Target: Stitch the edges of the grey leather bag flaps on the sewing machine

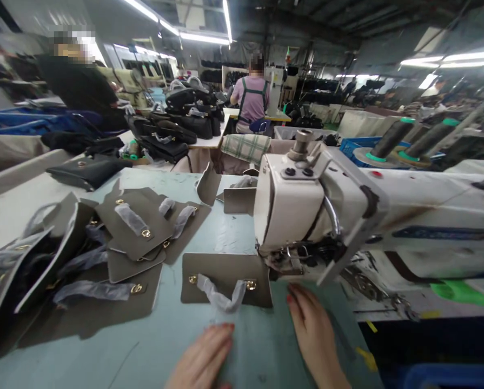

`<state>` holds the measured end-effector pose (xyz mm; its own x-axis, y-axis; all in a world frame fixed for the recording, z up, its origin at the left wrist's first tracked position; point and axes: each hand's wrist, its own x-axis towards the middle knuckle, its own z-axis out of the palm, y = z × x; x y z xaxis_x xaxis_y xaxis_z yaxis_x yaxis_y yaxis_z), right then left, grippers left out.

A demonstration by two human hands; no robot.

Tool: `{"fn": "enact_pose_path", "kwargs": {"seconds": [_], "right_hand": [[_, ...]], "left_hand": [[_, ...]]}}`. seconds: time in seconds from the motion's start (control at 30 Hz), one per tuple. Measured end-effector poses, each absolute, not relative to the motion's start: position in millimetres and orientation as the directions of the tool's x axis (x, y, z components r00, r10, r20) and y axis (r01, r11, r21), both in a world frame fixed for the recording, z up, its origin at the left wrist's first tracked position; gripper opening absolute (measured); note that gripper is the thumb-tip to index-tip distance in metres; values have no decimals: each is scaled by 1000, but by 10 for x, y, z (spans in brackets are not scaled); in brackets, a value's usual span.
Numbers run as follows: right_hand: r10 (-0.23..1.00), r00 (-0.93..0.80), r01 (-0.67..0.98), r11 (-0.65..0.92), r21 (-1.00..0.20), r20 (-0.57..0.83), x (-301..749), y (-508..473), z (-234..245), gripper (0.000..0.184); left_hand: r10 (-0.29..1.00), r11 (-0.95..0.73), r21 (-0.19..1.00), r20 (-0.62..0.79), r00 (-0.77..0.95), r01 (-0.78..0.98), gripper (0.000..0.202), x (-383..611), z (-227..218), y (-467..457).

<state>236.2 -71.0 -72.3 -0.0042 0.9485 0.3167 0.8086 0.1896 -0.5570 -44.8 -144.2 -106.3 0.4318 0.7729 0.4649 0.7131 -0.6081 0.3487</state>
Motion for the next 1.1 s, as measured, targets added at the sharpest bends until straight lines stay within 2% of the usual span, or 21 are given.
{"fn": "enact_pose_path", "kwargs": {"seconds": [0.03,0.1,0.2,0.27,0.37,0.47,0.57,0.73,0.87,1.1], "right_hand": [[971,-39,713,191,-675,234,2258,-714,-628,47],[984,-65,533,175,-828,167,2068,-732,-462,41],[991,-70,392,132,-910,114,1858,-745,-313,33],[995,-55,356,100,-929,86,1771,-742,-273,27],[998,-47,307,57,-950,45,1704,-746,-247,25],[999,-44,216,21,-976,12,1696,-762,-223,31],[998,-52,159,-23,-987,-32,1726,-769,-207,38],[996,-52,182,-61,-981,-71,1759,-753,-218,47],[995,-55,171,-68,-983,-79,1755,-728,-230,49],[998,5,217,-58,-975,-58,1751,-604,-220,46]], "left_hand": [[779,-584,264,447,439,768,70,-450,-1122,-1344],[807,-516,173,427,408,839,92,-386,-1138,-1024],[777,-525,133,478,410,841,98,-219,-997,-531],[734,-561,107,522,434,821,92,-155,-828,-330],[735,-595,60,445,512,802,71,-160,-475,-245],[753,-610,38,339,564,792,57,-183,-95,-296],[750,-606,16,343,565,795,53,-168,117,-339],[752,-607,81,383,537,791,42,-160,39,-306],[780,-568,133,401,480,812,40,-173,-37,-263],[776,-577,123,390,496,807,43,-163,24,-157]]}}
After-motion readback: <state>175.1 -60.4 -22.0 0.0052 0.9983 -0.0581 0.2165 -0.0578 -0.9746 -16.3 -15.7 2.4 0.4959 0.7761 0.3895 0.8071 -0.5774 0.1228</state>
